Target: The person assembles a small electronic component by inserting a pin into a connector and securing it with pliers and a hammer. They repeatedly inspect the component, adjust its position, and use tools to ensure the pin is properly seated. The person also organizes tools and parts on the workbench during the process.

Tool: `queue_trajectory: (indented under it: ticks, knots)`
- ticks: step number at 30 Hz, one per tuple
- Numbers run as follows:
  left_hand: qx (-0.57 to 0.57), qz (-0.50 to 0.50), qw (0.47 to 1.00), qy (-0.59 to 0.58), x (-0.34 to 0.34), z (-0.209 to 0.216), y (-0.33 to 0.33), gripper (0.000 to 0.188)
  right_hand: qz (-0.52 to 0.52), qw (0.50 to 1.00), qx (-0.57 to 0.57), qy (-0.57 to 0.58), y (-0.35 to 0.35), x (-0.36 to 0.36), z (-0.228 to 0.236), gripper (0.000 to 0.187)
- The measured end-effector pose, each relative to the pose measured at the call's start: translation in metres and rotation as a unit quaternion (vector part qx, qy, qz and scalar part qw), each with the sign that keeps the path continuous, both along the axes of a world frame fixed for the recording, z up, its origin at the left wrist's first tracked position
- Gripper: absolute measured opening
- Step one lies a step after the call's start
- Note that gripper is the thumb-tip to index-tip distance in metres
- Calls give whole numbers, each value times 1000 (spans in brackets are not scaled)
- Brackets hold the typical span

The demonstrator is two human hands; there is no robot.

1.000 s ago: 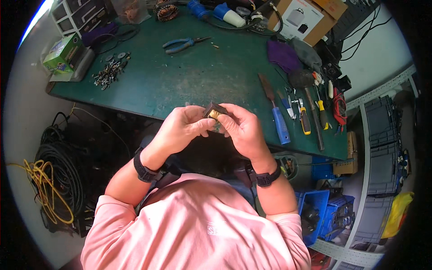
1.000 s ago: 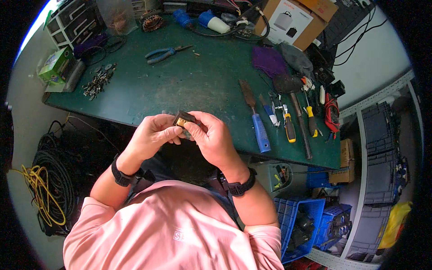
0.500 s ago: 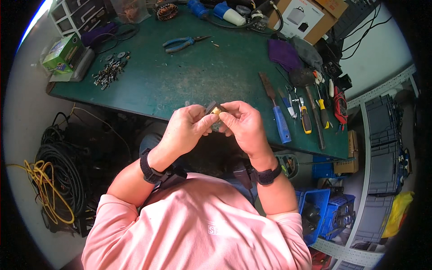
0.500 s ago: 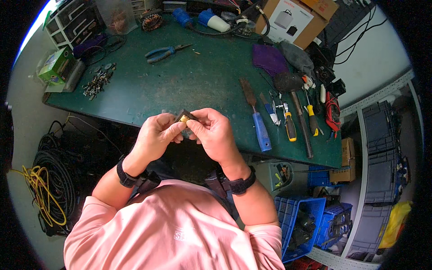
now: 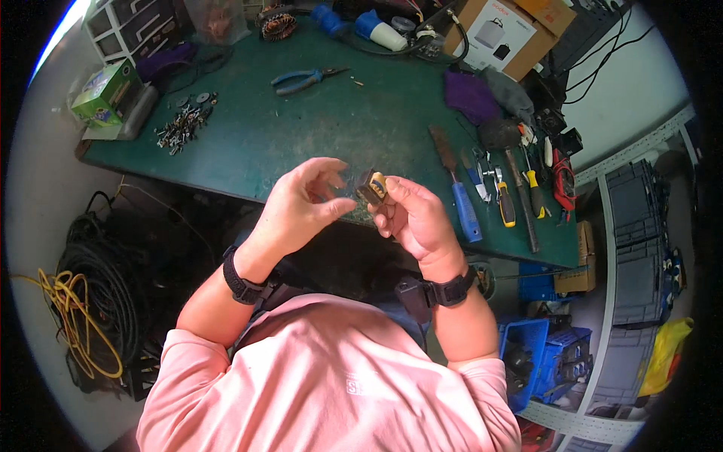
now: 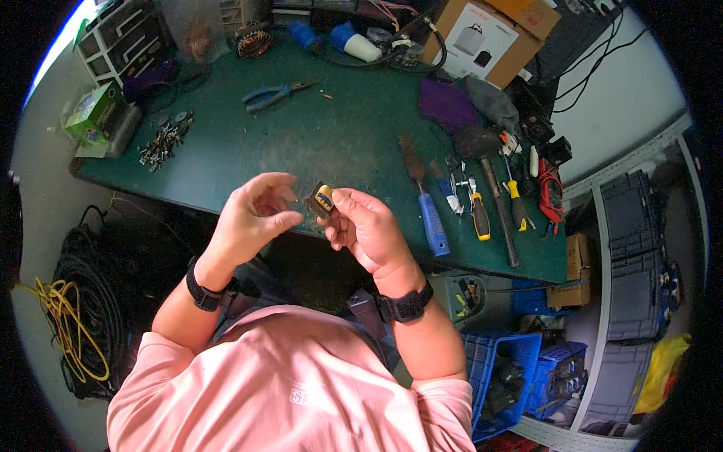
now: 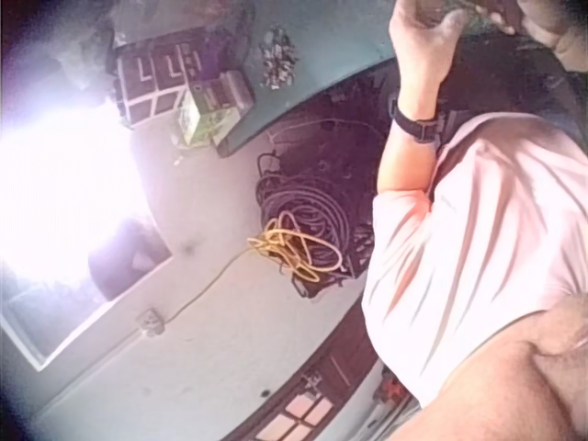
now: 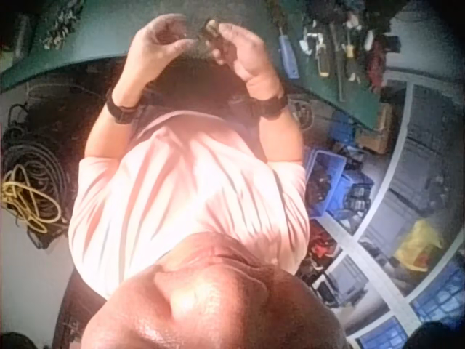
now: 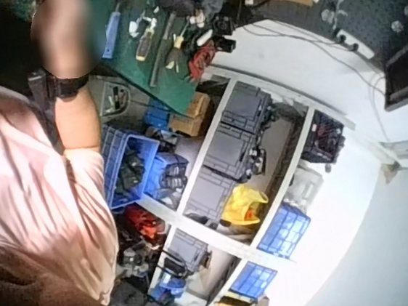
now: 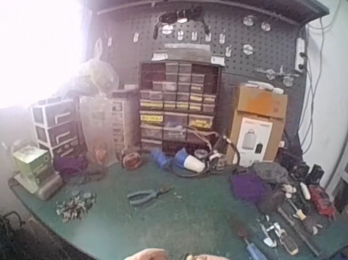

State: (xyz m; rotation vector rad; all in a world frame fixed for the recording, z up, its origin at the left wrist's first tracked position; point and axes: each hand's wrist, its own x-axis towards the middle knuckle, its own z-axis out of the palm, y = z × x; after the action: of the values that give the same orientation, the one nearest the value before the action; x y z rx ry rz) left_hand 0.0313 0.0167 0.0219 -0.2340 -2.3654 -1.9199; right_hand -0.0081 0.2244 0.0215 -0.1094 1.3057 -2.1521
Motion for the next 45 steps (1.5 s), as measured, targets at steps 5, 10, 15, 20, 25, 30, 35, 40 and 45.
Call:
queue_trajectory:
  ticks: [5,10,15,20,25,30,35,40,45]
  knots:
    - [-115,-31,988,103,3,11,7,53,17,995,70,66,-6,8,2,24]
    - [-149,-11,981,120,3,8,9,44,21,989,100,111,-8,11,2,26]
    - [-155,-32,982,104,-4,18,15,42,-20,962,162,219,-2,18,10,30]
    - [-214,-101,961,145,-8,26,14,36,22,963,137,233,9,26,15,26]
    - [-225,-165,947,159,-15,30,32,43,-1,970,119,213,27,31,12,23]
    - [-275,-176,931,162,-33,51,36,47,-113,908,243,322,50,44,8,22]
    - [-473,25,865,164,-114,47,-38,31,-267,920,162,237,96,69,12,24]
    - [-558,94,818,105,-163,51,-69,28,-352,929,-20,114,152,85,-6,39]
    - [-627,82,774,41,-190,25,-66,26,-424,903,-30,69,191,112,-29,39]
